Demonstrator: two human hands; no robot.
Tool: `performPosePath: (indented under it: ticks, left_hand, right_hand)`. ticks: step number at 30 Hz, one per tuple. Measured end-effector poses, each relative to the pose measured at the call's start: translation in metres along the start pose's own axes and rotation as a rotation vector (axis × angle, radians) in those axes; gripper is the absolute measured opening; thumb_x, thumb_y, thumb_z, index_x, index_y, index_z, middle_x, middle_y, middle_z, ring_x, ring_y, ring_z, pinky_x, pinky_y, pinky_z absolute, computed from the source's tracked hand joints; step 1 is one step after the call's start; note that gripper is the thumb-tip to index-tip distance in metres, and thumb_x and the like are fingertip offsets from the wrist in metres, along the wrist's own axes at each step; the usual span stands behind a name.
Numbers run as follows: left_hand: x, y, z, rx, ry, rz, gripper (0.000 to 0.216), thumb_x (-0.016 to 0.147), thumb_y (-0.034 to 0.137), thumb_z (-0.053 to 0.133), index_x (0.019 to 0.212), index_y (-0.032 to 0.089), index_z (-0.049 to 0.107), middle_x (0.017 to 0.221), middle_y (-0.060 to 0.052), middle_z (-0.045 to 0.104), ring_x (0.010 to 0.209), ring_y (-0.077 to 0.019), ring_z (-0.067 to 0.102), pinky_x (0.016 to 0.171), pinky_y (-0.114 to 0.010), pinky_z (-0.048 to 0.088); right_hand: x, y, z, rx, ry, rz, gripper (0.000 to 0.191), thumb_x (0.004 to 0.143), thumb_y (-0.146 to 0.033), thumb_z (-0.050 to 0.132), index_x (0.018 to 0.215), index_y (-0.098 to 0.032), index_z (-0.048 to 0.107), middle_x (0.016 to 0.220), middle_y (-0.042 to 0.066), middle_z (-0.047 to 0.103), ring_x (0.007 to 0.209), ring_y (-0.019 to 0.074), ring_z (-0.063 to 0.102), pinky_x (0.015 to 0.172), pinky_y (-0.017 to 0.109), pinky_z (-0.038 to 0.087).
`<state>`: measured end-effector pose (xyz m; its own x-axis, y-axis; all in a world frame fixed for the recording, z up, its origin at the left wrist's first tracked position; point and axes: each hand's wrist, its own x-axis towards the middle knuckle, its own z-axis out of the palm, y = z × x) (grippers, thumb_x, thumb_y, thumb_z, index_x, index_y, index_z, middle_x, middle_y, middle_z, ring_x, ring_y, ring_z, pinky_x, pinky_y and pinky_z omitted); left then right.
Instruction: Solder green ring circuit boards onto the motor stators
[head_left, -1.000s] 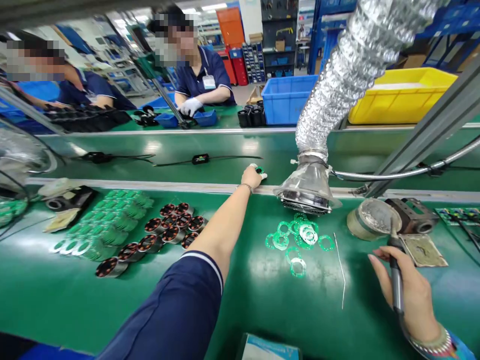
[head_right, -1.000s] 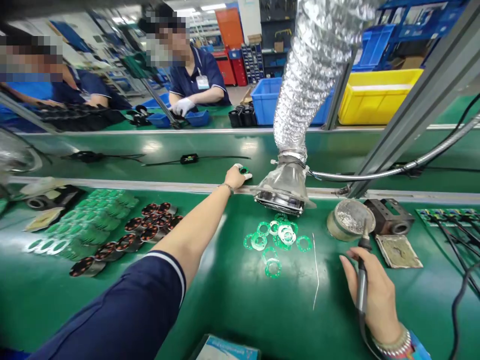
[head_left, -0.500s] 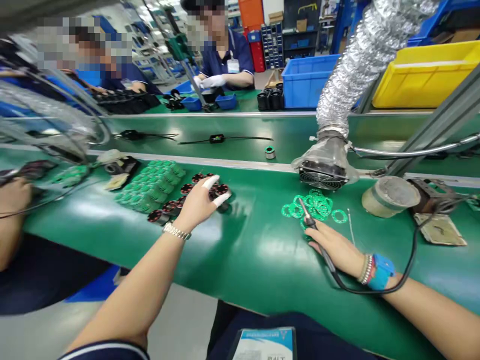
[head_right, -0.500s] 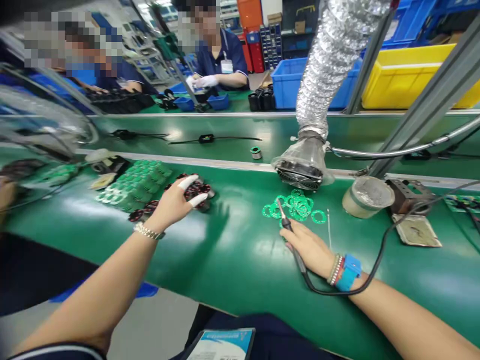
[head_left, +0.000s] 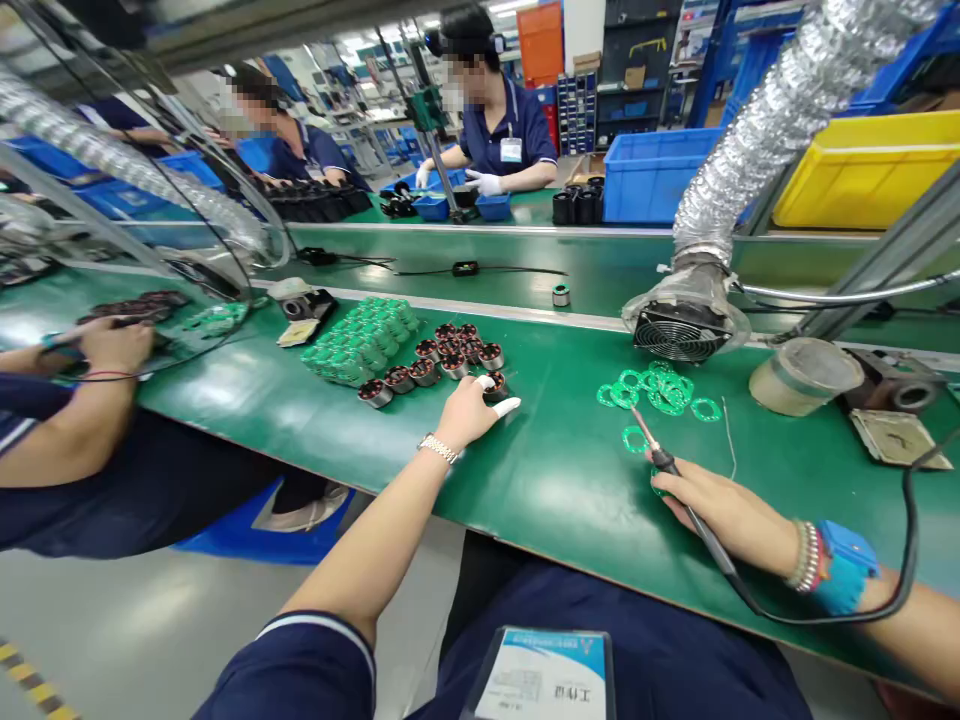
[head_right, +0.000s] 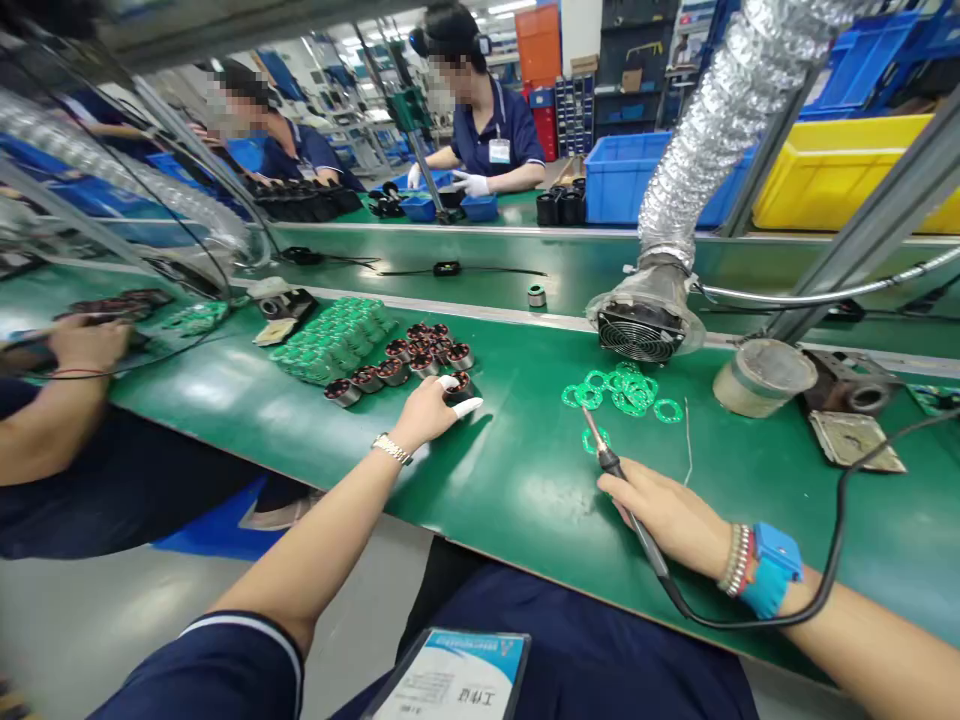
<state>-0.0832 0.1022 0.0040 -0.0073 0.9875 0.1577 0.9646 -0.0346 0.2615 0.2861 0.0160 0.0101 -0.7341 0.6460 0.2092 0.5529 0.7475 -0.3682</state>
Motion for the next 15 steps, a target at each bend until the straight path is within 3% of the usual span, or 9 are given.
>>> performPosePath:
  ticks: [2,5,9,10,13,15]
  left_hand:
    - [-0.019,0.021,0.002,-0.11,-0.019,0.084,0.042,0.073,0.057,0.056,0.079,0.016,0.06,0.084,-0.007,0.061,0.078,-0.0212,0.06,0.074,-0.033,0.048]
    - [-0.058,0.053,0.002,-0.315,-0.116,0.29,0.03,0.076,0.047,0.058,0.07,0.018,0.055,0.083,-0.004,0.063,0.076,-0.0179,0.06,0.071,-0.031,0.048]
    - [-0.1,0.078,0.004,-0.526,-0.234,0.433,0.009,0.078,0.026,0.058,0.079,0.019,0.054,0.115,-0.009,0.059,0.104,-0.0206,0.057,0.087,-0.035,0.047]
    - [-0.106,0.08,0.004,-0.57,-0.255,0.431,0.013,0.077,0.024,0.059,0.087,0.019,0.054,0.121,-0.011,0.055,0.11,-0.0212,0.054,0.091,-0.036,0.046]
    - [-0.115,0.079,0.006,-0.622,-0.297,0.354,0.056,0.071,0.029,0.068,0.119,0.018,0.042,0.128,-0.015,0.049,0.117,-0.0246,0.05,0.097,-0.042,0.042]
    - [-0.115,0.077,0.008,-0.598,-0.302,0.302,0.071,0.067,0.034,0.072,0.126,0.018,0.037,0.128,-0.016,0.049,0.119,-0.0277,0.048,0.099,-0.046,0.04]
  right_hand:
    - [-0.013,-0.006,-0.004,0.055,-0.068,-0.002,0.029,0.085,-0.013,0.043,0.111,-0.021,0.052,0.113,0.01,0.058,0.095,0.0191,0.061,0.075,0.03,0.053]
    - [-0.024,-0.017,0.003,0.147,-0.061,0.036,0.031,0.083,-0.012,0.045,0.112,-0.021,0.051,0.115,0.01,0.059,0.099,0.0194,0.06,0.08,0.031,0.053]
    - [-0.017,-0.034,0.026,0.208,0.018,0.104,0.036,0.084,-0.009,0.04,0.117,-0.021,0.046,0.126,0.011,0.051,0.115,0.0208,0.052,0.093,0.037,0.047]
    - [-0.014,-0.039,0.031,0.228,0.029,0.123,0.037,0.084,-0.008,0.039,0.117,-0.021,0.045,0.128,0.011,0.05,0.117,0.0205,0.05,0.095,0.038,0.046]
    - [-0.004,-0.05,0.039,0.253,0.069,0.159,0.036,0.083,-0.006,0.041,0.115,-0.021,0.046,0.126,0.011,0.052,0.119,0.0209,0.048,0.099,0.041,0.043]
    - [0.001,-0.056,0.039,0.251,0.109,0.165,0.032,0.084,-0.008,0.043,0.113,-0.021,0.047,0.123,0.012,0.054,0.118,0.0216,0.05,0.097,0.041,0.045]
